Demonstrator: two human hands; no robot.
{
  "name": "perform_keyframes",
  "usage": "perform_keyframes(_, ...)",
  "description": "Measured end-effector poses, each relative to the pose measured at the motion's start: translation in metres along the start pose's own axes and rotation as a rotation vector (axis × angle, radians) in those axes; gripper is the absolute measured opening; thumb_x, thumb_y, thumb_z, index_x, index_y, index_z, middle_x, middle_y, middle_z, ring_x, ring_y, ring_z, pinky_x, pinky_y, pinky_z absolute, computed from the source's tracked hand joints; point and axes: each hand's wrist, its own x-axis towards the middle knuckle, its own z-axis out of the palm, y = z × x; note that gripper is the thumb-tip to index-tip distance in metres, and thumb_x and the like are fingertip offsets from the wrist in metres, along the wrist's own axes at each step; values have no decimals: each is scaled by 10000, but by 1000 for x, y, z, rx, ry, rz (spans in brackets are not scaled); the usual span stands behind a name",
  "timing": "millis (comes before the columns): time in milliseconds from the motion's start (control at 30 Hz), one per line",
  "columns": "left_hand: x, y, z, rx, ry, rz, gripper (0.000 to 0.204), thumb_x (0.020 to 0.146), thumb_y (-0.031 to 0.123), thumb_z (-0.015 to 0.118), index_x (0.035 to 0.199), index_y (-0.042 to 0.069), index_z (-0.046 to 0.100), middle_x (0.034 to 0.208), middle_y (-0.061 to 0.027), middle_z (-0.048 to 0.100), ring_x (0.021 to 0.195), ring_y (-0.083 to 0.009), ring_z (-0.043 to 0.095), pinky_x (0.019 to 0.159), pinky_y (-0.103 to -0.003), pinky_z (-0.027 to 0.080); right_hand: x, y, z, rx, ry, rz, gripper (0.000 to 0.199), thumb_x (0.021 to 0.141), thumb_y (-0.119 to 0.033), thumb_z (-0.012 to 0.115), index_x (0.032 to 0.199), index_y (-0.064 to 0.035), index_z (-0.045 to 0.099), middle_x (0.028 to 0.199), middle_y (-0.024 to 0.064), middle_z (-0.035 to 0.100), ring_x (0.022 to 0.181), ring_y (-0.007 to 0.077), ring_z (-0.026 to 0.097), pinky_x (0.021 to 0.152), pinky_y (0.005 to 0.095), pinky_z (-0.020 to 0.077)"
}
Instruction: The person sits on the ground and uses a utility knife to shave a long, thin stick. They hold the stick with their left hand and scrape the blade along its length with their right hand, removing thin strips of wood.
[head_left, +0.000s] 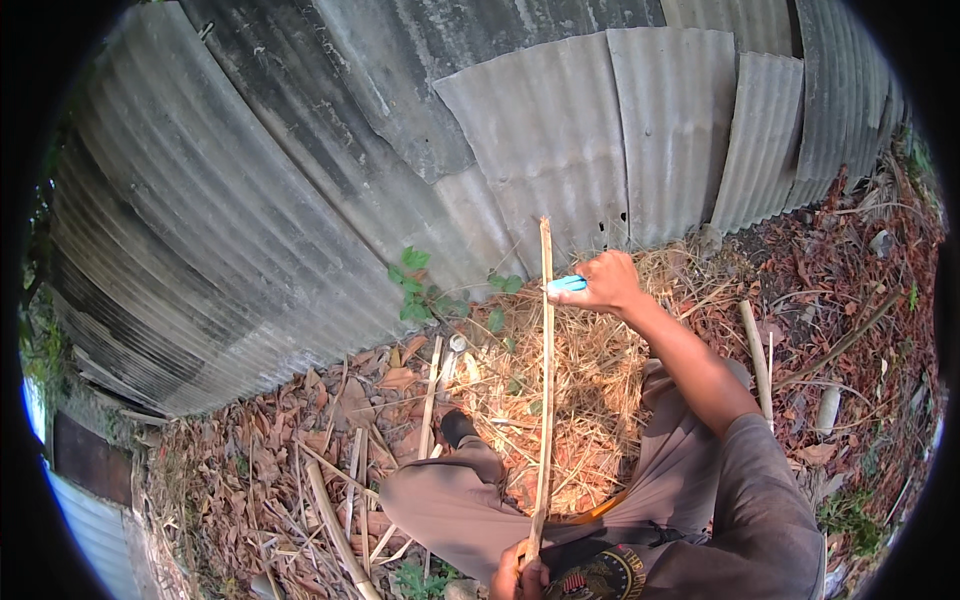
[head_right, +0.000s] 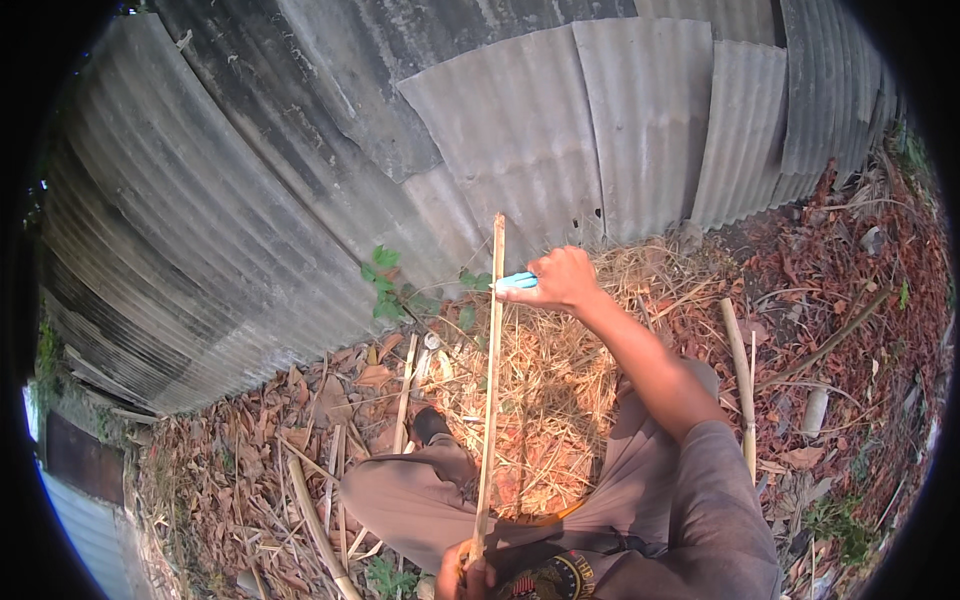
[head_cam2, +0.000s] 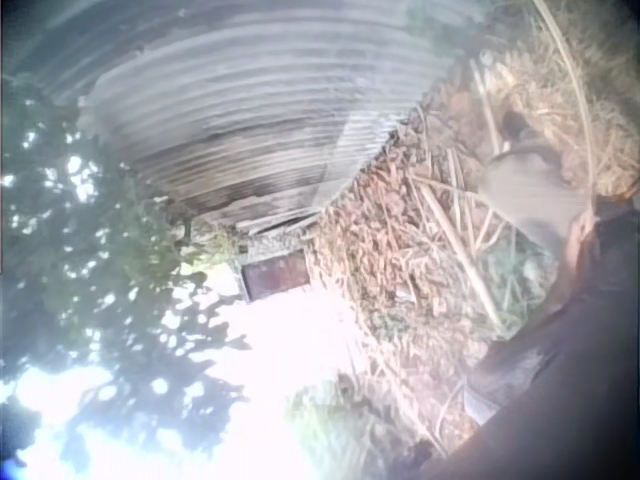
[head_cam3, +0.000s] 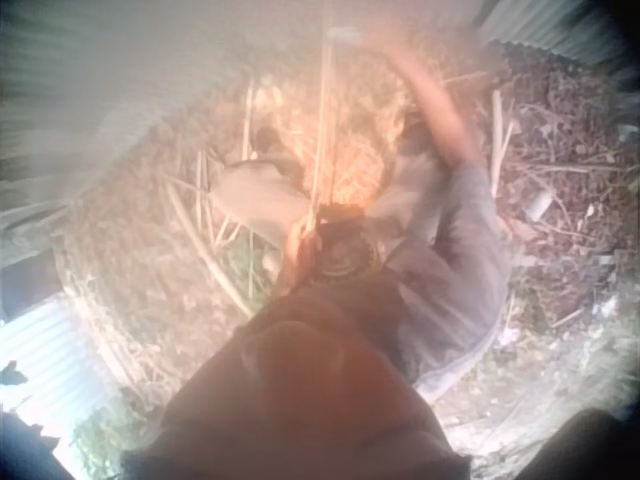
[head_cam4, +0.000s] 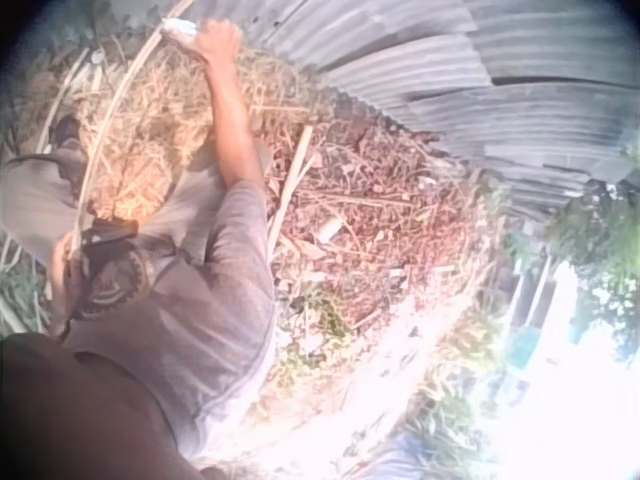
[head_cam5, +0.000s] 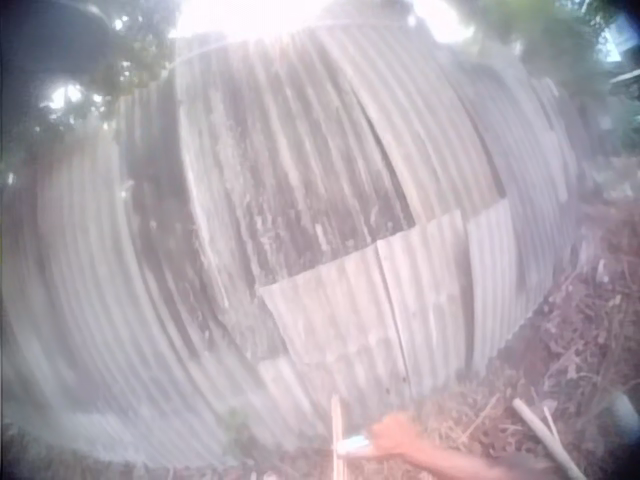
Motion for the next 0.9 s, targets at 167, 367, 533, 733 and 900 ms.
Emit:
perform_keyframes(167,-16,4,-5,-6,-118,36,580,931,572,467,1065,27,613,659,62,467,568,-37,407,476,-220,314,15,33,-9,119,6,383,856,694,-863,474,626,-42,707,520,161,583,527,326,612,524,401,483)
perform_keyframes(367,-36,11,-2,31,-114,-9,581,940,563,460,1084,22,613,670,58,480,562,-31,408,473,-212,311,8,77,-34,185,45,614,889,718,-871,448,552,-14,617,541,155,589,547,300,614,543,447,475)
perform_keyframes(533,-28,6,-4,-19,1,173,407,994,359,444,1168,1,528,728,-11,527,614,-85,485,541,-242,398,4,64,-46,181,-80,646,870,715,-874,450,527,-34,579,532,124,571,549,264,603,534,426,464)
perform_keyframes(733,53,11,-8,-53,-40,355,341,1020,228,431,1277,15,358,816,-61,539,667,-88,504,590,-230,423,-28,-62,-60,145,-129,-65,758,724,-809,515,612,-81,692,460,123,541,473,303,589,497,413,464)
perform_keyframes(900,116,45,10,28,86,541,292,1009,146,411,1265,13,365,874,-72,555,675,-110,545,625,-260,462,-47,-95,-52,207,-67,-353,727,699,-793,562,526,-89,618,438,73,531,394,255,541,467,402,433)
